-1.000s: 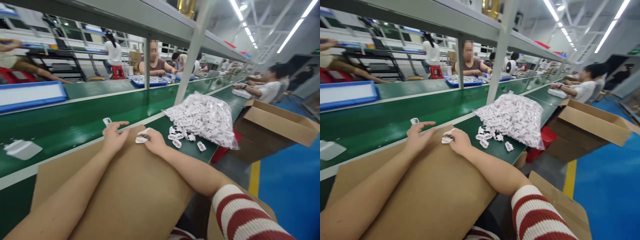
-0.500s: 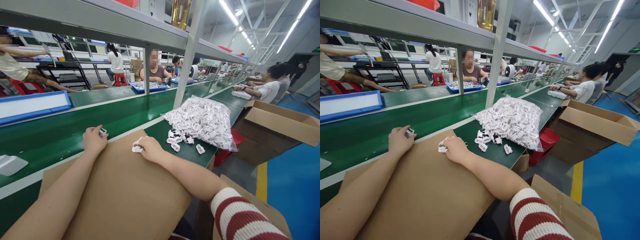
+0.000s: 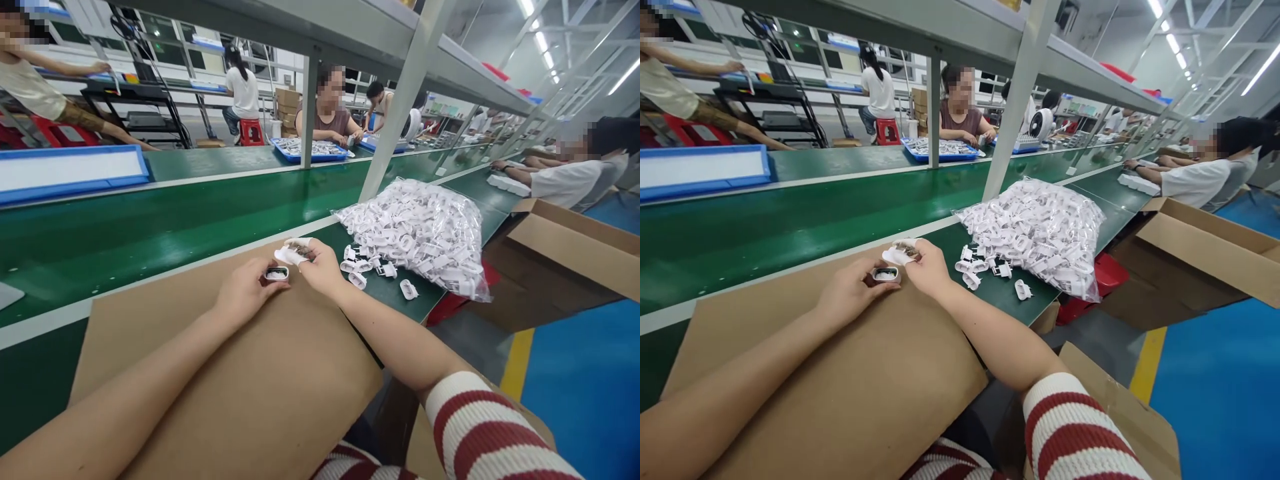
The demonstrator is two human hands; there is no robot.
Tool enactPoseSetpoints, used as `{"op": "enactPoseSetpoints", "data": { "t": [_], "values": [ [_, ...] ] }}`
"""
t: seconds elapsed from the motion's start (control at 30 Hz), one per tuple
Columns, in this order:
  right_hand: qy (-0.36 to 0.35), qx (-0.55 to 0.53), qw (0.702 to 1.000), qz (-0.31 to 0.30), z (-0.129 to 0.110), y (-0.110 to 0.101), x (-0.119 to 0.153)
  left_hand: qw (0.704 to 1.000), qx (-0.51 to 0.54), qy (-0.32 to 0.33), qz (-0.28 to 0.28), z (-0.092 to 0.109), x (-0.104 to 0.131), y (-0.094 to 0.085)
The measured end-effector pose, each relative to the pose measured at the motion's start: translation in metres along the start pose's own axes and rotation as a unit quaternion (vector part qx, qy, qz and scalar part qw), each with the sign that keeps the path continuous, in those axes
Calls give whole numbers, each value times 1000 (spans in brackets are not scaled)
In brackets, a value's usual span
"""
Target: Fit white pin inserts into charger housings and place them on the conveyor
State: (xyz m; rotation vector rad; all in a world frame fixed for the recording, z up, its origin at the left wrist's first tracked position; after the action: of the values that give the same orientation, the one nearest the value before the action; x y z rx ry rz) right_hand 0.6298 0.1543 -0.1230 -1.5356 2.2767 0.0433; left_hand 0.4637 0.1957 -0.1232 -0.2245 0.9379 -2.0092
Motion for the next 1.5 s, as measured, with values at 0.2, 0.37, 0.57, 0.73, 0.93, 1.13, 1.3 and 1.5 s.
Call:
{"op": "enactPoseSetpoints", "data": {
  "t": [0.2,0.37,0.57,0.73,0.93,1.13,1.3,1.5],
  "values": [
    [-41,63,996,-44,-15,4,7,977,183,-112,11,-38,5,16],
    [-72,106,989,-72,-26,9,10,972,212,-101,13,-39,5,18],
    [93,-119,987,-57,2,12,4,970,226,-86,8,-37,6,20],
    [168,-176,968,-64,17,17,6,969,225,-97,6,-39,7,21],
    [145,-175,972,-63,12,14,4,970,224,-95,4,-33,7,18],
    [74,-100,991,-54,-2,9,4,971,218,-96,0,-33,7,18],
    [-33,32,997,-54,-21,7,9,971,223,-91,-1,-31,6,18],
    [-121,156,975,-101,-32,14,16,969,227,-95,-8,-31,7,18]
  ]
}}
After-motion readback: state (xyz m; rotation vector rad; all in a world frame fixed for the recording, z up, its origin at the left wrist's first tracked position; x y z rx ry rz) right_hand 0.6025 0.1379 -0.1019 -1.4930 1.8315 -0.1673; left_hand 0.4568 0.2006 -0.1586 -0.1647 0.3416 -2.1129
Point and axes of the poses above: each hand's wrist, its own x-axis away from the middle knuckle, its own y-axis out of the palm, z = x × y, the point moved 10 cm from there along -x, towards the middle knuckle, and after that the axes turned 7 degrees about x, right-handed, at the moved point
